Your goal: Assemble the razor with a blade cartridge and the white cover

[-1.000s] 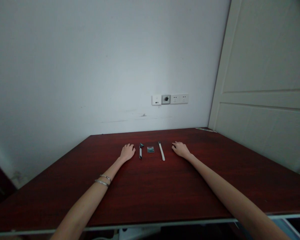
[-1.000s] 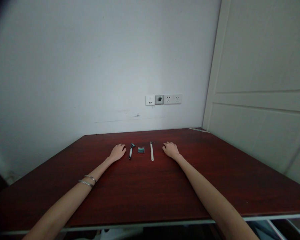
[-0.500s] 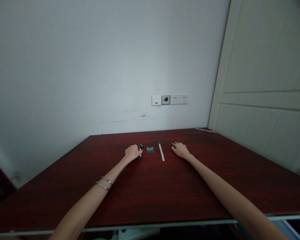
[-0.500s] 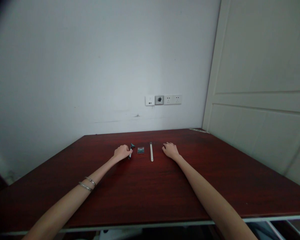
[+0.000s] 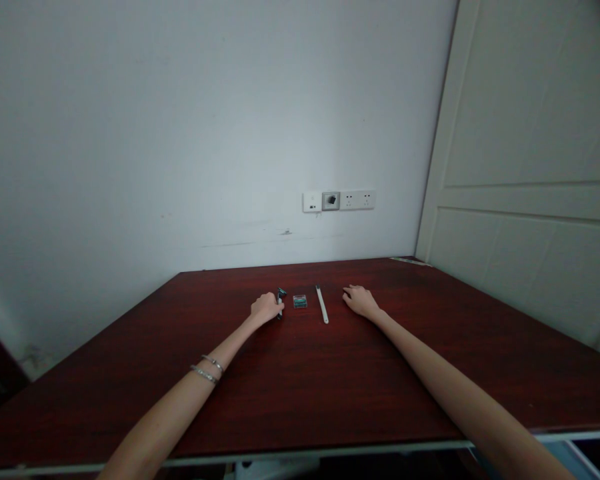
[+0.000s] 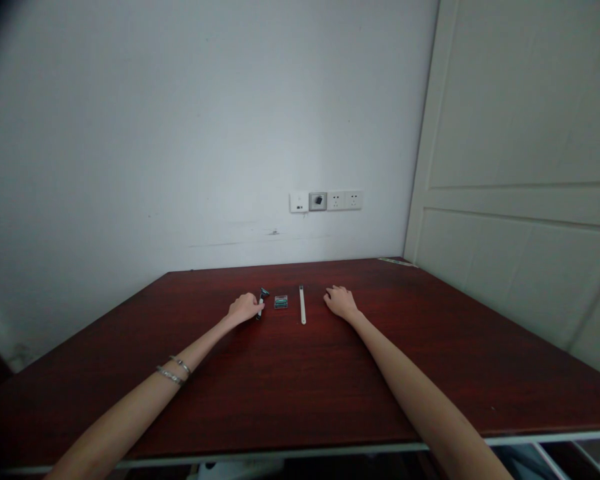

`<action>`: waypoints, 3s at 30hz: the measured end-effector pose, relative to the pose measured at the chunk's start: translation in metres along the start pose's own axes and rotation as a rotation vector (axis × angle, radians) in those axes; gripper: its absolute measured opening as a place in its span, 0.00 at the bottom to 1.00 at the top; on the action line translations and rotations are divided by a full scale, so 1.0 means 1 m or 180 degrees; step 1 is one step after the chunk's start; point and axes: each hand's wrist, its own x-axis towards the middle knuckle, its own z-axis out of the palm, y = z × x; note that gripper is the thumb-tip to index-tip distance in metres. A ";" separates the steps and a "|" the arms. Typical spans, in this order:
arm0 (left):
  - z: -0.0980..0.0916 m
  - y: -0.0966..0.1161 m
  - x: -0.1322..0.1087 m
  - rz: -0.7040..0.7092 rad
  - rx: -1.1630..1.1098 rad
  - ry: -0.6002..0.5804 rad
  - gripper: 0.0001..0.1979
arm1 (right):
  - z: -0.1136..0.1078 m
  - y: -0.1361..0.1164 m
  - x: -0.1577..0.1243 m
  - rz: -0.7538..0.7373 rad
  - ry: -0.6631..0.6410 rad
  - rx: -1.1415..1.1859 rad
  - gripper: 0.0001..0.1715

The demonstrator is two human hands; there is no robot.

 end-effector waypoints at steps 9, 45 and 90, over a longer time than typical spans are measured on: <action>0.001 0.004 -0.002 -0.0092 0.0011 0.0084 0.12 | 0.003 0.000 -0.001 -0.0003 0.0043 0.0081 0.26; -0.031 0.052 -0.044 0.0988 -0.0766 0.1201 0.14 | -0.036 -0.135 -0.009 -0.0033 -0.0694 0.5330 0.17; 0.004 0.044 0.027 -0.0515 -0.6655 -0.2075 0.31 | -0.027 -0.157 -0.038 0.1056 -0.1292 0.5785 0.18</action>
